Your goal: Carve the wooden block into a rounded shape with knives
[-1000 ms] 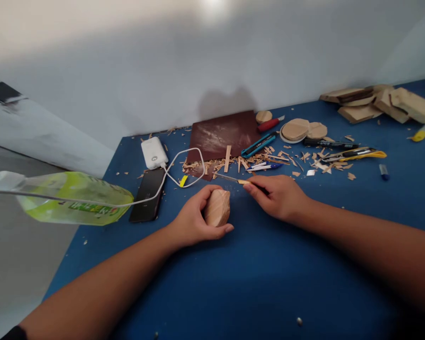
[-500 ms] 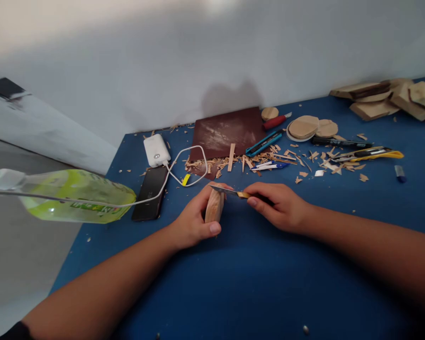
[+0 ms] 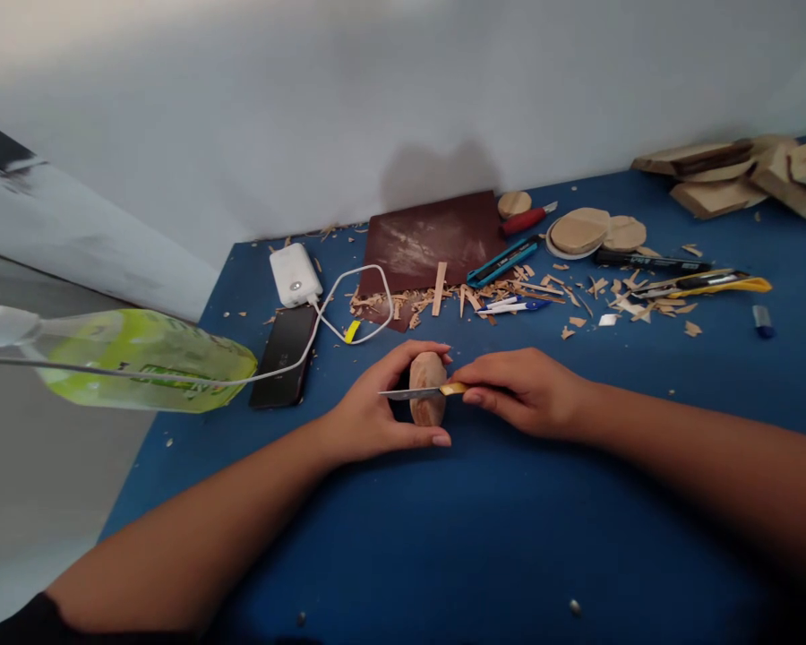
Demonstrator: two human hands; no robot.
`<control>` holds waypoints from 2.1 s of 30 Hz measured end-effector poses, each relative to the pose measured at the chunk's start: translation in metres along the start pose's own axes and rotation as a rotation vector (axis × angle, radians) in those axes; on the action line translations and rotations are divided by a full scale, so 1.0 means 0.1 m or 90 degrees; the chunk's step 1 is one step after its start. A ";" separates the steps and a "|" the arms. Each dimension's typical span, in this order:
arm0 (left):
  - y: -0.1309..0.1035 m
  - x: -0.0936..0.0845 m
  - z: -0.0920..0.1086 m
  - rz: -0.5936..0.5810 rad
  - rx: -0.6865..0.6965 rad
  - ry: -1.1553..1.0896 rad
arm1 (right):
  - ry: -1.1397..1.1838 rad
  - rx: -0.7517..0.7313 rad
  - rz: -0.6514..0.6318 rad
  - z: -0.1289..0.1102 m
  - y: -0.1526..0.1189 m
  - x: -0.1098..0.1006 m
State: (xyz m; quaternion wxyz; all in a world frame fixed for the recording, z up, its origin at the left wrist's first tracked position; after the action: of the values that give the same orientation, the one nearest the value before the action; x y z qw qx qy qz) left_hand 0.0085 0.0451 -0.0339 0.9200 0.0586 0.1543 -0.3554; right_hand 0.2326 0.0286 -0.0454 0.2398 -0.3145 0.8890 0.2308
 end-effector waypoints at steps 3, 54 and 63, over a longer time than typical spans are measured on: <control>0.00 0.01 0.00 -0.004 0.009 0.008 | -0.020 -0.003 -0.003 -0.02 0.01 0.00; -0.02 -0.09 -0.11 0.107 -0.052 0.002 | 0.038 0.084 0.060 0.09 0.02 -0.07; 0.00 -0.02 0.00 0.078 -0.100 0.077 | 0.003 0.094 0.024 0.10 0.01 -0.05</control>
State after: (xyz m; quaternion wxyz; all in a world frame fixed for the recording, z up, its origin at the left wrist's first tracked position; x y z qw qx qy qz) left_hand 0.0073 0.0458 -0.0333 0.9308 0.0165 0.2329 -0.2813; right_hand 0.2383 0.0369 -0.0496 0.2558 -0.2798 0.9100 0.1682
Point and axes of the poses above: each hand's wrist, its own y-axis towards the middle knuckle, its own x-axis out of the palm, z = x × y, the point moved 4 cm from there along y, towards the middle knuckle, and after that the axes turned 1 degree about x, right-handed, at the moved point
